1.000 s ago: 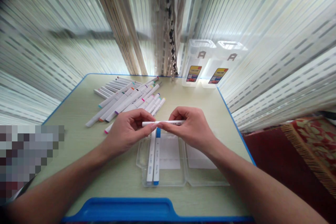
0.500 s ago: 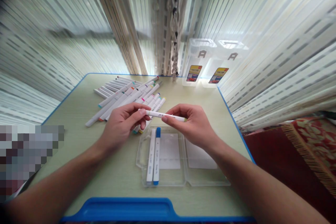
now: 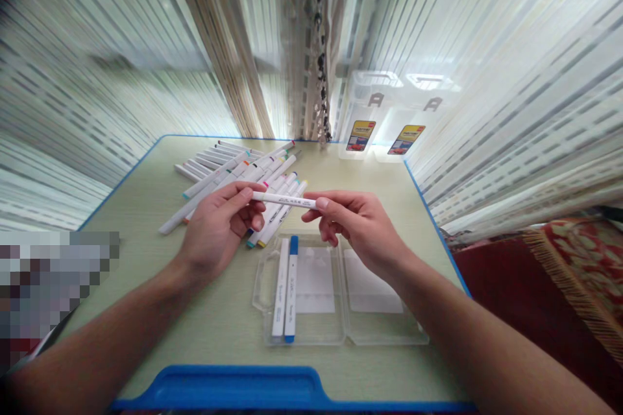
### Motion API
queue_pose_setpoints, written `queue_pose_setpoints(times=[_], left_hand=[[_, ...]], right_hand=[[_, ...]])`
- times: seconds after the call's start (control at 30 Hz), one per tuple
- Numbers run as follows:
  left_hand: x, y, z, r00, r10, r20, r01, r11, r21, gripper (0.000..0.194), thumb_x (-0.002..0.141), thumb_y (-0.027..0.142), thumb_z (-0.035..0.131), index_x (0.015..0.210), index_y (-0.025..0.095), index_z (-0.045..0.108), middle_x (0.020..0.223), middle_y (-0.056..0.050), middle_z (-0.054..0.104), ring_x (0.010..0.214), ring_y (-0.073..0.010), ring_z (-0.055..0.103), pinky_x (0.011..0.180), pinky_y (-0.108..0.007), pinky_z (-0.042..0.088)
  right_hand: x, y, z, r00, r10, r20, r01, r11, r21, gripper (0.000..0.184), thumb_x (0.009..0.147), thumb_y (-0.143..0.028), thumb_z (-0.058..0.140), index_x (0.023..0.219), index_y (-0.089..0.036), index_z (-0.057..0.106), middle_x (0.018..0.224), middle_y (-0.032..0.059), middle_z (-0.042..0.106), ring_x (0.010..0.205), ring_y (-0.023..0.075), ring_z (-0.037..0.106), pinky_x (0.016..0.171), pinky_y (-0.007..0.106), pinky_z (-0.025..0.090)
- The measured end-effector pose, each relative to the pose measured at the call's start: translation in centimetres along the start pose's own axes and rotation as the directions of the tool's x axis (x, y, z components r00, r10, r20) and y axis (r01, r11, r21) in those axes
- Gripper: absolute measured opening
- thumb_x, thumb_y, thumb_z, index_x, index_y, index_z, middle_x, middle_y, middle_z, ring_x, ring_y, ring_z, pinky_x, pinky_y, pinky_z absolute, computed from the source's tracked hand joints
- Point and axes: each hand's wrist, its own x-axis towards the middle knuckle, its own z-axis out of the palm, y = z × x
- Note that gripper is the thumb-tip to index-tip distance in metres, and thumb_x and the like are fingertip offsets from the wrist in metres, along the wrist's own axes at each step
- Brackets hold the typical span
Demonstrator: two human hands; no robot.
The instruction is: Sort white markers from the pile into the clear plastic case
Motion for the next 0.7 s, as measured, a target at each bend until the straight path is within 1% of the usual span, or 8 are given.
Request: queue_pose_setpoints(times=[0.17,0.33,0.53,0.7], left_hand=[[-0.08,0.12,0.04,1.0,0.005,-0.022,-0.005,0.999,-0.032,0.013,0.088,0.022,0.06,0.089,0.011,0.068,0.066,-0.001,0.063,0.049,-0.0088,0.057,0.049,-0.019,0.043],[-0.07,0.21,-0.02,0.999,0.017,-0.036,-0.02,0.996,-0.084,0.016,0.091,0.023,0.058,0.089,0.011,0.068,0.066,-0.001,0.062,0.05,-0.0087,0.056,0.049,-0.019,0.043],[0.01,0.19,-0.11,0.998,0.052,-0.029,-0.055,0.99,-0.128,0.019,0.092,0.025,0.059,0.09,0.01,0.07,0.065,-0.001,0.062,0.049,-0.0082,0.055,0.048,-0.019,0.044],[0.11,0.17,-0.14,0.996,0.075,-0.051,-0.081,0.988,-0.132,0.019,0.088,0.028,0.065,0.09,0.011,0.071,0.064,0.0,0.061,0.048,-0.0076,0.055,0.047,-0.018,0.043]], right_hand=[[-0.21,-0.26,-0.04,0.997,0.052,0.061,-0.058,0.995,0.086,0.022,0.088,-0.027,0.072,0.105,-0.017,0.081,0.087,0.0099,0.079,0.053,0.0083,0.058,0.047,0.019,0.046],[-0.25,-0.32,-0.05,0.989,0.102,0.107,-0.118,0.981,0.153,0.024,0.089,-0.027,0.07,0.109,-0.018,0.079,0.092,0.0102,0.08,0.055,0.0099,0.063,0.046,0.018,0.047],[-0.25,-0.26,-0.19,0.985,0.103,0.139,-0.129,0.973,0.194,0.023,0.091,-0.025,0.068,0.11,-0.017,0.078,0.094,0.0105,0.08,0.056,0.01,0.065,0.047,0.018,0.048],[-0.3,-0.22,-0.35,0.975,0.107,0.197,-0.143,0.973,0.182,0.026,0.093,-0.025,0.066,0.116,-0.018,0.076,0.102,0.012,0.08,0.062,0.0116,0.068,0.051,0.019,0.05]])
